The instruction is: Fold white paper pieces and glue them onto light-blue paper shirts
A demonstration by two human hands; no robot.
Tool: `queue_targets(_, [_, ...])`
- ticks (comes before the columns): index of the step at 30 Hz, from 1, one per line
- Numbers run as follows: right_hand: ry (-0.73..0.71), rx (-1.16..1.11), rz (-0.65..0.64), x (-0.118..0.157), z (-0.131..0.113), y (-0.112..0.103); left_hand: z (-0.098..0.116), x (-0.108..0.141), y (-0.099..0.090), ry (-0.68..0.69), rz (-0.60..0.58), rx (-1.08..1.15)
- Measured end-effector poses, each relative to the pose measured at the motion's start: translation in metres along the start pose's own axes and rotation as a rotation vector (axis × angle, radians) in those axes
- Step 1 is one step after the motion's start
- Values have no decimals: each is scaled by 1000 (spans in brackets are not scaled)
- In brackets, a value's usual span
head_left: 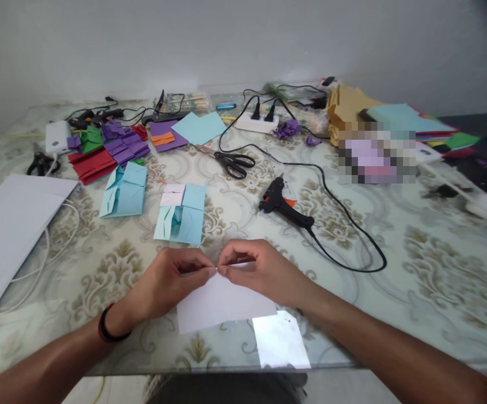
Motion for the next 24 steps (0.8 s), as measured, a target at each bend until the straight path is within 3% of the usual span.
queue_targets(8, [-8, 73, 21, 0, 0, -5, 7, 1, -9, 39, 23, -20])
queue_targets(15, [-56, 101, 50, -2, -11, -37, 2, 0, -37, -18, 69, 22])
queue_targets(19, [-140, 173, 166, 2, -25, -56, 3, 0, -41, 9, 76, -35])
queue_targets(21, [-188, 210, 216, 5, -32, -55, 7, 1, -37, 45, 67, -109])
queue_targets(24, [-172, 253, 154, 7, -29, -33, 13, 2, -25, 94, 40, -165])
Point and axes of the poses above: each hand's wrist, its own x-axis away from the middle knuckle, its own y-axis out of the palm, z = x × y, the point moved 9 cm from there along -x, towards the middle knuckle, and after that the axes turned 3 degrees about -x, right-handed, at the moved point
